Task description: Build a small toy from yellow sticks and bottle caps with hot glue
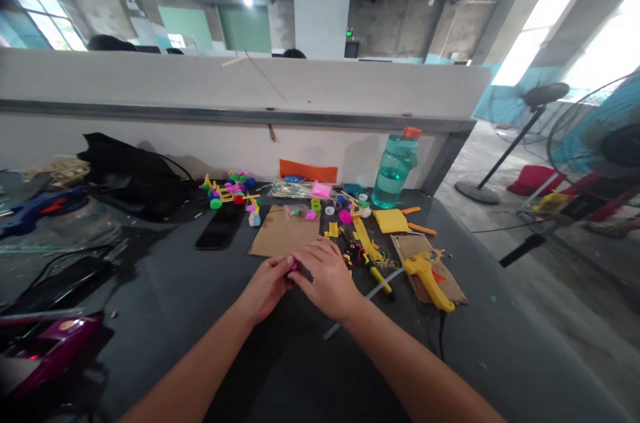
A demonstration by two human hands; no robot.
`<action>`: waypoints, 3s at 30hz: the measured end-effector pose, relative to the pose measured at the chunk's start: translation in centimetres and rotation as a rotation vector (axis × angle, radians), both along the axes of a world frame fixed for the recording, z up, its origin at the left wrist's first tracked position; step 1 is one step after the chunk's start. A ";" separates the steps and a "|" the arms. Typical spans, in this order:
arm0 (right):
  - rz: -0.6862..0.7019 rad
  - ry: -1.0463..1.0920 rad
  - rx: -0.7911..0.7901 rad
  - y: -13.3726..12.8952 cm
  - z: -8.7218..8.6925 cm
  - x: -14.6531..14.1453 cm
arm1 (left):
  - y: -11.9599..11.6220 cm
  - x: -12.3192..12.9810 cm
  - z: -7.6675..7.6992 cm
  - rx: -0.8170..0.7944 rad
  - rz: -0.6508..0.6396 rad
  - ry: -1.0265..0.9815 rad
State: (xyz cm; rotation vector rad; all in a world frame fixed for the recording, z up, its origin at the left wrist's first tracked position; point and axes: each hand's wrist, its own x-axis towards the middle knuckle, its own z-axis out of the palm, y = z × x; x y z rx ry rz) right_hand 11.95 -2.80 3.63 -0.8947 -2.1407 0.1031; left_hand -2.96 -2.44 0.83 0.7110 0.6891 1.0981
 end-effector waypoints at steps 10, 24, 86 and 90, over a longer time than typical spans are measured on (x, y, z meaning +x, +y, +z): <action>-0.038 0.002 -0.004 0.4 -0.4 0.2 | 0.1 -0.1 -0.6 0.031 -0.019 0.006; -0.051 -0.026 -0.004 0.6 -0.9 0.3 | 0.3 -0.1 -0.8 -0.002 -0.045 -0.004; -0.026 -0.012 -0.011 0.7 -1.4 0.3 | 0.1 0.0 -0.7 0.054 -0.023 0.107; -0.035 0.035 -0.035 0.8 -1.5 0.4 | 0.1 0.1 -0.6 0.030 -0.019 0.094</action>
